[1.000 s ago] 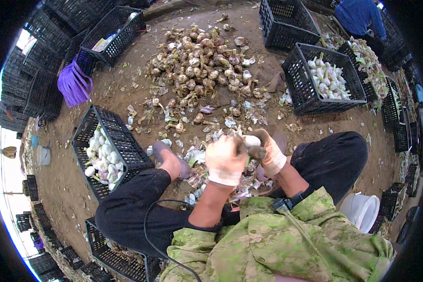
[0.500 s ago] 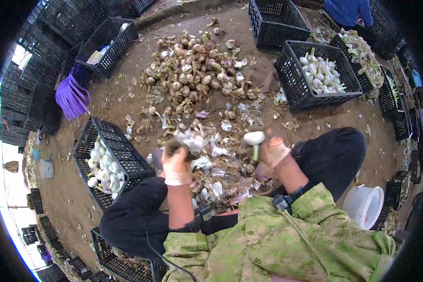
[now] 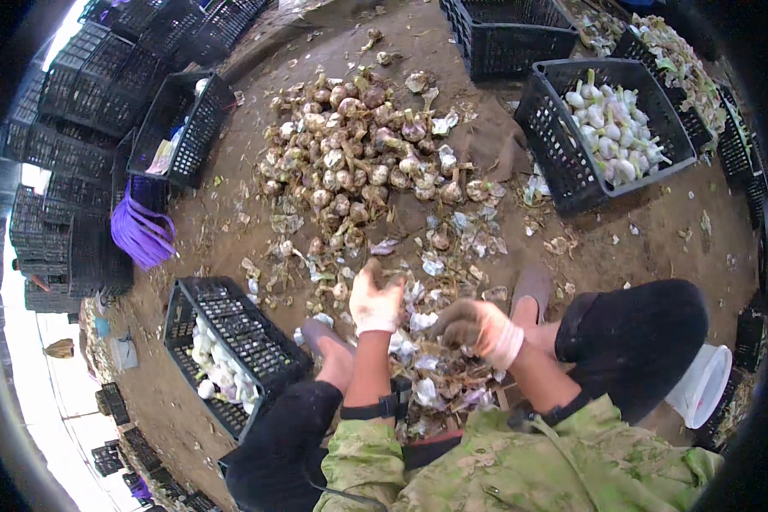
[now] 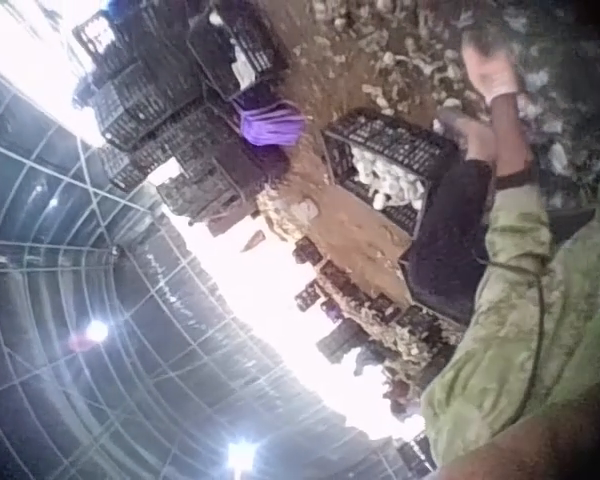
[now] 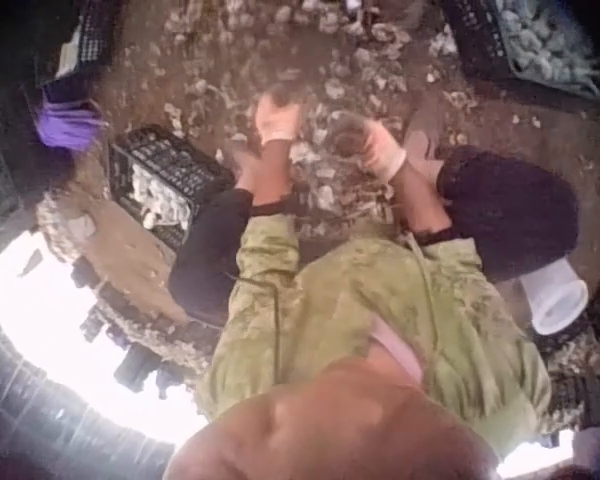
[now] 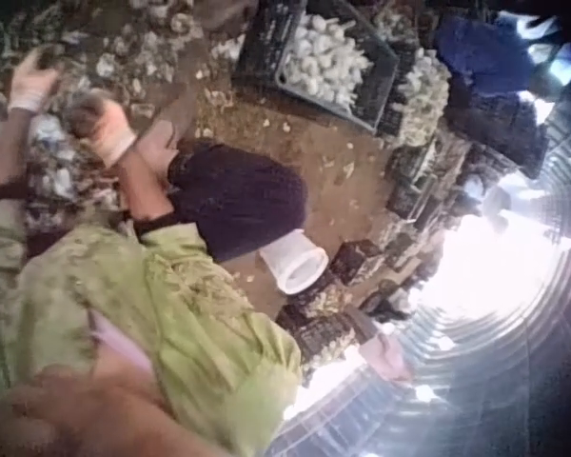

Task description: Peeling and cleaning garlic bulbs in an agricultural processing facility.

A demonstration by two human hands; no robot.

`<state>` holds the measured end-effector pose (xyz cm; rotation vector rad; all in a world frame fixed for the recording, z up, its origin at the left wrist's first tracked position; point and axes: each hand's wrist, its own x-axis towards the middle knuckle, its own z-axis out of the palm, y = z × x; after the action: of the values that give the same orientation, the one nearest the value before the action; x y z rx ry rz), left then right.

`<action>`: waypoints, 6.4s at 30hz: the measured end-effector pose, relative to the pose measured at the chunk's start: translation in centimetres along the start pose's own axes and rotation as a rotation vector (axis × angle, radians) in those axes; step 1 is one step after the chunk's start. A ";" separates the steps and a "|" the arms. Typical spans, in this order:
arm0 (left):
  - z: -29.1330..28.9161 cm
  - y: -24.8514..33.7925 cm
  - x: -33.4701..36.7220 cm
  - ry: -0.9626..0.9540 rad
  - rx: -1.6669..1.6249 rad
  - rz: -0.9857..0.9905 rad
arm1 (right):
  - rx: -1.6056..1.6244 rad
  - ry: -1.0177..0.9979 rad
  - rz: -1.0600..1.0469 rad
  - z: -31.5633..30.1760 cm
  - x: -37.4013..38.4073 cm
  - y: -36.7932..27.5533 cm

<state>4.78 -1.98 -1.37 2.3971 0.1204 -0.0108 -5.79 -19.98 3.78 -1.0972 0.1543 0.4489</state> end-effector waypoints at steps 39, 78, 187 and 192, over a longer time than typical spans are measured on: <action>-7.7 10.7 -14.3 0.072 0.006 0.410 | 0.239 0.137 0.017 3.1 -3.2 -2.3; -12.3 6.1 -11.9 -0.044 -1.637 -0.082 | -1.354 -0.168 -0.076 1.4 -5.7 -4.2; -8.9 12.4 -13.9 -0.188 -0.218 0.499 | -0.487 0.250 -0.307 0.0 -3.2 -4.6; -9.0 10.8 -13.1 -0.493 -1.066 -0.253 | -0.877 0.216 -0.255 1.0 -3.2 -2.2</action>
<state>-7.55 -4.88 13.10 1.2546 0.1460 -0.5169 -7.80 -20.80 7.15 -2.0011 -0.0049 0.1520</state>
